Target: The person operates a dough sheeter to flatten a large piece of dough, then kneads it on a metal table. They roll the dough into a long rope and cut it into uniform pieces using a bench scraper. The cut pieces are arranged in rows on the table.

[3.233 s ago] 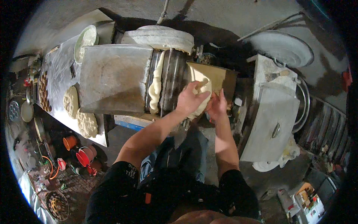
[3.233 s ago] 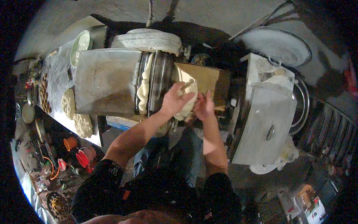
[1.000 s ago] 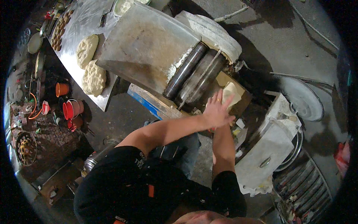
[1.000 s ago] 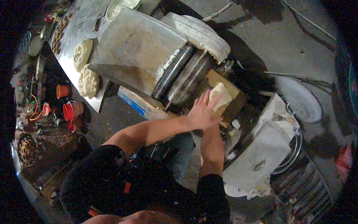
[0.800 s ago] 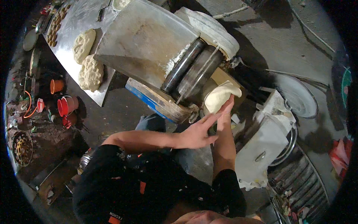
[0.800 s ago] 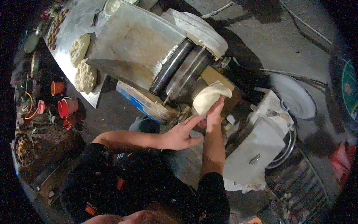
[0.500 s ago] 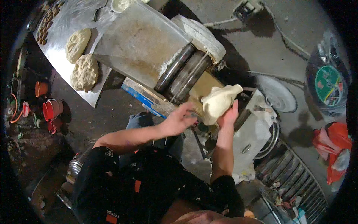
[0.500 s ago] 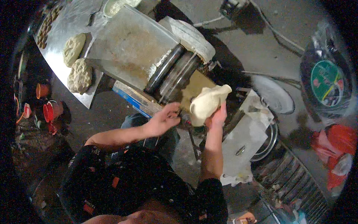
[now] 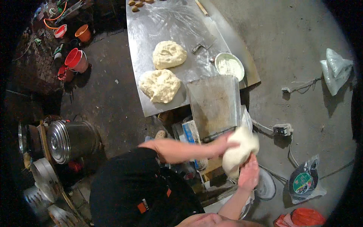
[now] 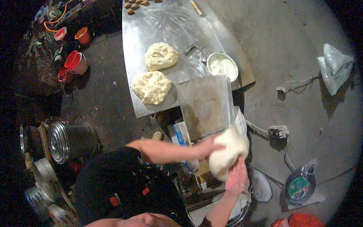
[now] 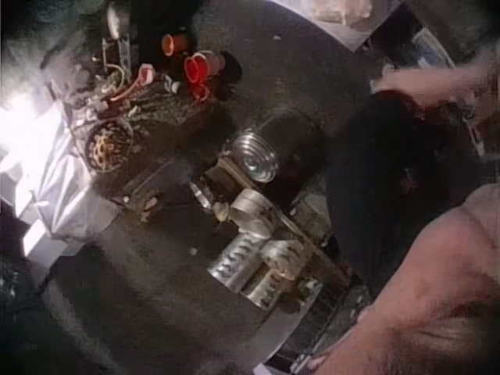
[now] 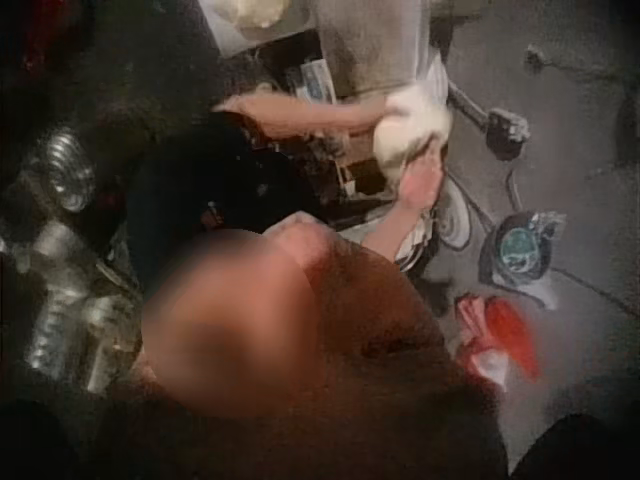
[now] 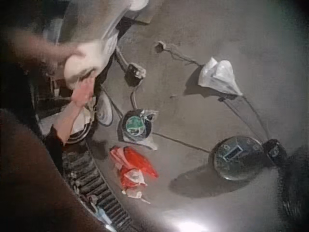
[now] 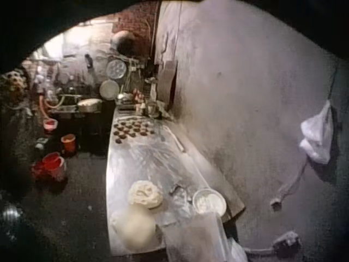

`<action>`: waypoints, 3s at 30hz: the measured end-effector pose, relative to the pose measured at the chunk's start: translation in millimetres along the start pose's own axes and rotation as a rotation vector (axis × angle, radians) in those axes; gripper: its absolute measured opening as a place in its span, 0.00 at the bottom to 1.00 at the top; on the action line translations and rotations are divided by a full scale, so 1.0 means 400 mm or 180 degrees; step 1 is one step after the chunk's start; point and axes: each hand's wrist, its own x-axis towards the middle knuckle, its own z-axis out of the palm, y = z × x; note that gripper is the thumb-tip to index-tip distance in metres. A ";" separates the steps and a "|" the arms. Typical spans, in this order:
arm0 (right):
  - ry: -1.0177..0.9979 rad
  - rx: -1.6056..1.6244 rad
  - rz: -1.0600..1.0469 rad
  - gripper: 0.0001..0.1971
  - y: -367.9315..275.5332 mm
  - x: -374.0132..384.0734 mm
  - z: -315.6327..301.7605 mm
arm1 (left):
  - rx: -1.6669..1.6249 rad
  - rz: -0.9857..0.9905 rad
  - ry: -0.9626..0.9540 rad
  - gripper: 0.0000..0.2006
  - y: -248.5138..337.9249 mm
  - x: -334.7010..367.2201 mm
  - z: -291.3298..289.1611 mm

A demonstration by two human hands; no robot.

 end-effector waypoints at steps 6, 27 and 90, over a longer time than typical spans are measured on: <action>-0.0350 -0.0128 -0.0478 0.31 -0.030 0.074 0.067 | 0.5666 0.1572 0.2082 0.51 0.896 0.206 -0.244; 0.0587 -0.3546 0.1043 0.21 0.267 -0.045 -0.069 | 0.4642 0.0344 0.1588 0.30 0.724 -0.123 -0.540; 0.0597 0.2907 0.1413 0.26 1.071 0.252 -0.593 | 0.5602 -0.1885 -0.0232 0.39 -0.117 0.371 -0.246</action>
